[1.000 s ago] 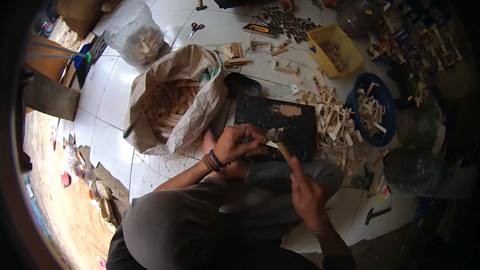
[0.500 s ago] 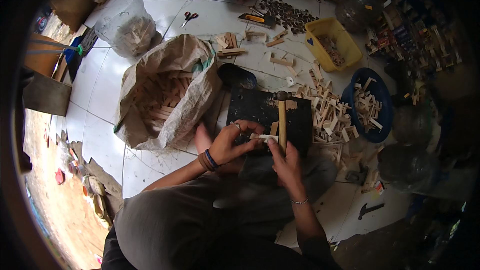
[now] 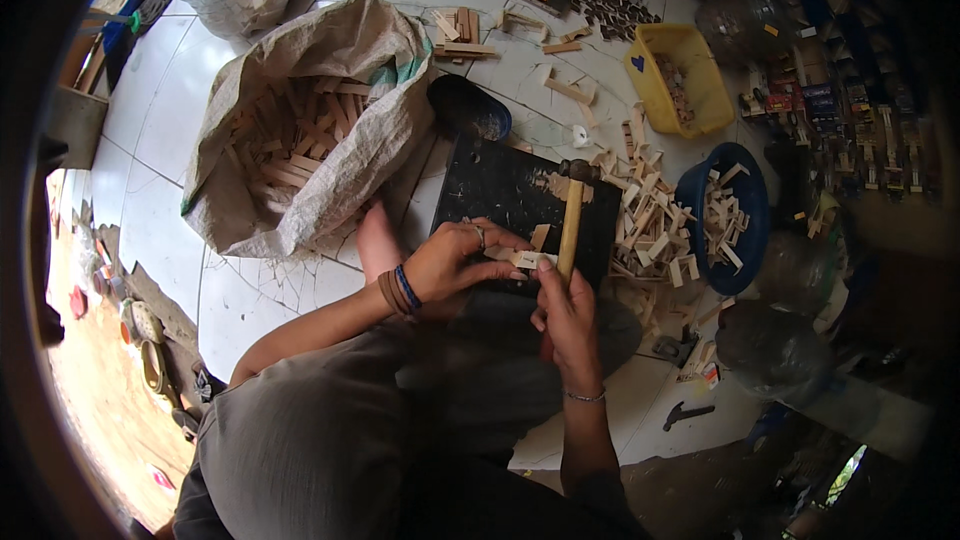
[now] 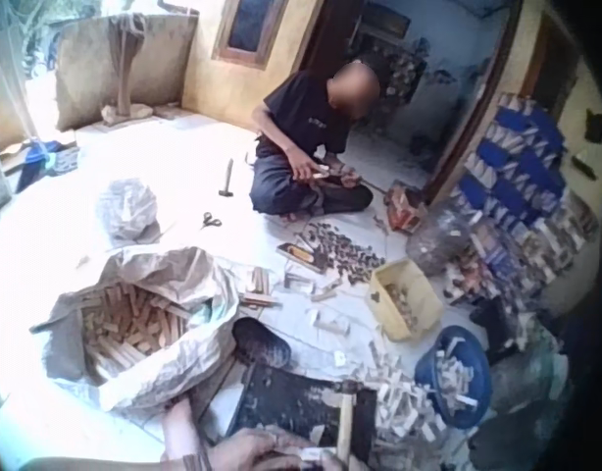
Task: The person sits on the floor and repeatedly carves small wooden pieces using a hammer and chisel. They pick up pieces from a sack, place them on a black board, and chip away at them to shape them, then set the finished pieces aside.
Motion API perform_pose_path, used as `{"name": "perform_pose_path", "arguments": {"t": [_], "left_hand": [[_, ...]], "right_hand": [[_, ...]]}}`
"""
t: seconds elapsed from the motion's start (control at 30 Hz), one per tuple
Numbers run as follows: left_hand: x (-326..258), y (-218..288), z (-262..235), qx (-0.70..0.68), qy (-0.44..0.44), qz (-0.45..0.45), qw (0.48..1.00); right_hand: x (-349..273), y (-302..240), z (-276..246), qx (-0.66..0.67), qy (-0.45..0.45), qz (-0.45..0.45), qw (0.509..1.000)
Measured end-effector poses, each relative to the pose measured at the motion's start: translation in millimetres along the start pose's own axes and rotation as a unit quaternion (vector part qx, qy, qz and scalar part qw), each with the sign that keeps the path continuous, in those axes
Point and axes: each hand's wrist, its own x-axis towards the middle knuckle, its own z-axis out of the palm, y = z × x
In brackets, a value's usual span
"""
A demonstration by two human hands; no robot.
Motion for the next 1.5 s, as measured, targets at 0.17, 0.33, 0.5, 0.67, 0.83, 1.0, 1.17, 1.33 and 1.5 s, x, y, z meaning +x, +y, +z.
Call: {"name": "perform_pose_path", "arguments": {"t": [0.17, 0.33, 0.5, 0.67, 0.83, 1.0, 1.17, 1.33, 1.5], "left_hand": [[1, -2, -1, 0.026, -0.009, 0.004, 1.000], [1, 1, -2, 0.029, -0.015, 0.014, 0.999], [1, 1, 0, 0.018, -0.008, 0.021, 1.000], [1, 1, 0, 0.002, -0.013, 0.019, 1.000], [1, 1, 0, 0.018, -0.024, 0.013, 0.999], [-1, 7, 2, -0.001, -0.008, -0.022, 1.000], [3, 12, -5, 0.042, -0.034, -0.007, 0.999], [2, 25, -1, -0.047, 0.010, -0.057, 0.997], [6, 27, 0, -0.053, -0.003, -0.062, 0.997]], "right_hand": [[0, 1, -2, -0.008, 0.017, 0.007, 1.000], [-3, 3, -4, -0.033, 0.032, -0.021, 0.999], [-3, 2, -6, -0.058, 0.027, -0.040, 0.997], [-4, 1, -7, -0.052, 0.015, -0.037, 0.998], [-3, 2, -5, -0.051, 0.024, -0.043, 0.998], [-2, 2, -4, -0.011, 0.011, -0.014, 1.000], [-5, 2, -1, 0.078, 0.017, -0.008, 0.997], [-3, 1, -2, 0.169, 0.037, 0.013, 0.985], [-4, 12, 4, 0.152, 0.047, 0.001, 0.987]]}}
